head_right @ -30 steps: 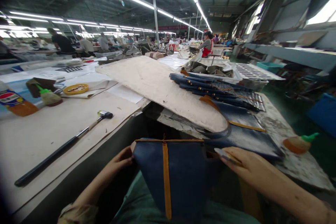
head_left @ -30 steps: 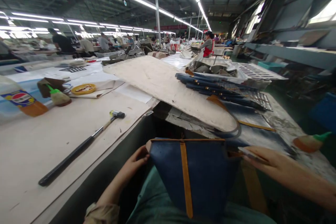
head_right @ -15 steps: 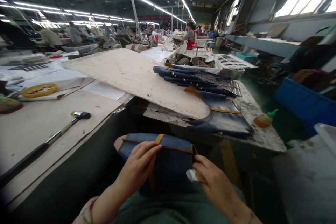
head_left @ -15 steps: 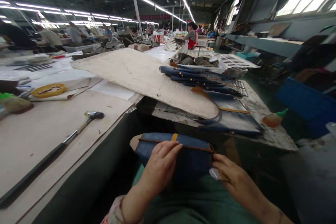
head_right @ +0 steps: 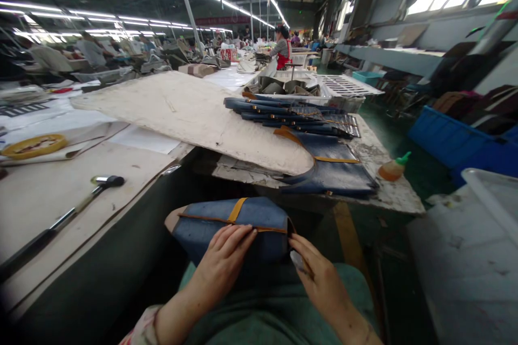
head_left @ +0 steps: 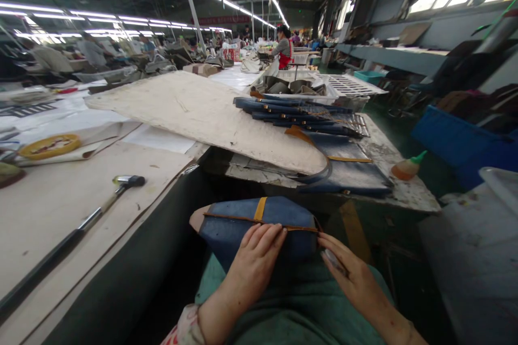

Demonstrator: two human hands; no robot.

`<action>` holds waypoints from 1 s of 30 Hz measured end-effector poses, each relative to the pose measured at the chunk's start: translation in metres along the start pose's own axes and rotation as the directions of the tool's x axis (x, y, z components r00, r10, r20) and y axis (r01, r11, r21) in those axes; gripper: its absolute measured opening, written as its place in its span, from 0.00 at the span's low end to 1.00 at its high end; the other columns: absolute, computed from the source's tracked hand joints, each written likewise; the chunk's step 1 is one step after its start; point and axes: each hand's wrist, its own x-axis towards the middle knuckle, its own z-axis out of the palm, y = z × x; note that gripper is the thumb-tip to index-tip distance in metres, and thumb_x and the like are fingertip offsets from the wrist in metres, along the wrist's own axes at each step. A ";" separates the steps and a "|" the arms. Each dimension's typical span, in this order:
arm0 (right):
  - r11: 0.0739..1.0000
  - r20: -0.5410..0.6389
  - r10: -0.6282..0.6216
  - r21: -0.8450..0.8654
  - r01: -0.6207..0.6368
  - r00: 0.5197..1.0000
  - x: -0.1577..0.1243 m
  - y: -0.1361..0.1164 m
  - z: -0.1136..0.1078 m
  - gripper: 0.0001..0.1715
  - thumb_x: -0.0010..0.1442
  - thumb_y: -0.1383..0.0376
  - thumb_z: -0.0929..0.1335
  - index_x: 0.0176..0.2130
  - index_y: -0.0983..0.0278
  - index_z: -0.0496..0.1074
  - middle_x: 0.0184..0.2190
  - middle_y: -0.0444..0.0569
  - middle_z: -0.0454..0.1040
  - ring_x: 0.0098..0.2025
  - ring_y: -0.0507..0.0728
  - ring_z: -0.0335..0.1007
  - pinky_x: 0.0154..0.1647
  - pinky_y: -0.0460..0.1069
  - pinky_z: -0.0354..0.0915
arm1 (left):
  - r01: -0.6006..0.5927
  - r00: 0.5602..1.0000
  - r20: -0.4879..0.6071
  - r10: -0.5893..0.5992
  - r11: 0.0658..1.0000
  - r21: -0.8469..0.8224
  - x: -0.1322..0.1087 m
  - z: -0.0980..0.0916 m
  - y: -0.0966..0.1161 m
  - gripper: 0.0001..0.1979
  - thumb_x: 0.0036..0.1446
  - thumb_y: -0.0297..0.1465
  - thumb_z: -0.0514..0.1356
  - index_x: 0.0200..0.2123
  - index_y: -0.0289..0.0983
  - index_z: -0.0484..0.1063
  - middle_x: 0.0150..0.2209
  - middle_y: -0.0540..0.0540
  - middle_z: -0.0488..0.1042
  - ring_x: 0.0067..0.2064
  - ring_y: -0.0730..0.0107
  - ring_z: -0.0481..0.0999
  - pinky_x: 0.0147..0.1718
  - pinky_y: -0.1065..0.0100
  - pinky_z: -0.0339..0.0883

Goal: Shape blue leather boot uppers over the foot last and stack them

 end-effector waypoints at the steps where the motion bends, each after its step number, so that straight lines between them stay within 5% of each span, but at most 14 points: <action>1: 0.998 -0.034 0.041 0.041 -0.039 0.999 0.005 -0.003 0.000 0.21 0.60 0.60 0.62 0.50 0.63 0.72 0.53 0.53 0.70 0.54 0.58 0.67 0.53 0.52 0.66 | 0.023 1.000 -0.008 -0.023 1.000 -0.001 0.001 0.000 0.002 0.20 0.61 0.23 0.46 0.55 0.37 0.64 0.50 0.44 0.71 0.52 0.65 0.66 0.54 0.62 0.55; 5: 0.946 -0.082 0.253 0.228 -0.229 0.964 0.031 -0.012 0.002 0.26 0.57 0.54 0.63 0.50 0.65 0.71 0.45 0.55 0.75 0.48 0.60 0.71 0.46 0.54 0.70 | 0.127 0.991 0.032 -0.127 0.992 -0.012 0.016 0.005 0.011 0.17 0.60 0.24 0.49 0.51 0.39 0.68 0.46 0.45 0.72 0.49 0.63 0.67 0.52 0.60 0.56; 8: 0.906 -0.028 0.300 0.321 -0.276 0.954 0.046 -0.010 0.006 0.26 0.56 0.53 0.64 0.50 0.65 0.71 0.38 0.52 0.77 0.44 0.59 0.72 0.45 0.54 0.69 | 0.086 0.990 0.112 -0.084 0.996 -0.017 0.028 0.013 0.017 0.17 0.59 0.23 0.50 0.51 0.36 0.67 0.47 0.45 0.72 0.49 0.61 0.67 0.51 0.58 0.57; 12: 0.879 0.067 0.305 0.364 -0.308 0.950 0.045 -0.002 0.009 0.30 0.59 0.51 0.63 0.53 0.66 0.68 0.21 0.44 0.71 0.22 0.52 0.68 0.24 0.47 0.66 | 0.015 0.981 0.195 -0.009 0.999 -0.034 0.039 0.023 0.023 0.20 0.59 0.23 0.50 0.54 0.32 0.64 0.51 0.42 0.70 0.52 0.58 0.65 0.51 0.59 0.58; 17: 0.865 -0.093 0.350 0.414 -0.284 0.932 0.028 0.006 0.001 0.31 0.62 0.48 0.59 0.54 0.66 0.65 0.28 0.47 0.72 0.22 0.50 0.65 0.22 0.46 0.63 | -0.035 0.965 0.256 0.056 0.995 -0.089 0.052 0.027 0.032 0.19 0.61 0.26 0.50 0.55 0.31 0.62 0.48 0.42 0.70 0.48 0.60 0.67 0.48 0.61 0.61; 22: 0.989 -0.134 0.146 0.057 -0.139 0.980 0.023 0.002 -0.006 0.27 0.64 0.53 0.57 0.58 0.61 0.61 0.46 0.53 0.71 0.46 0.57 0.69 0.44 0.51 0.68 | -0.021 0.960 0.275 0.044 0.996 -0.087 0.059 0.025 0.035 0.17 0.63 0.31 0.50 0.54 0.33 0.62 0.43 0.43 0.71 0.44 0.61 0.68 0.42 0.60 0.64; 30: 0.913 -0.101 -0.178 -0.387 0.126 0.979 0.024 -0.035 -0.020 0.20 0.63 0.63 0.61 0.53 0.56 0.69 0.44 0.51 0.71 0.47 0.58 0.67 0.49 0.54 0.66 | 0.033 0.980 0.198 -0.003 0.988 -0.149 0.041 0.021 0.018 0.16 0.64 0.30 0.49 0.54 0.35 0.63 0.45 0.44 0.72 0.47 0.64 0.68 0.47 0.61 0.63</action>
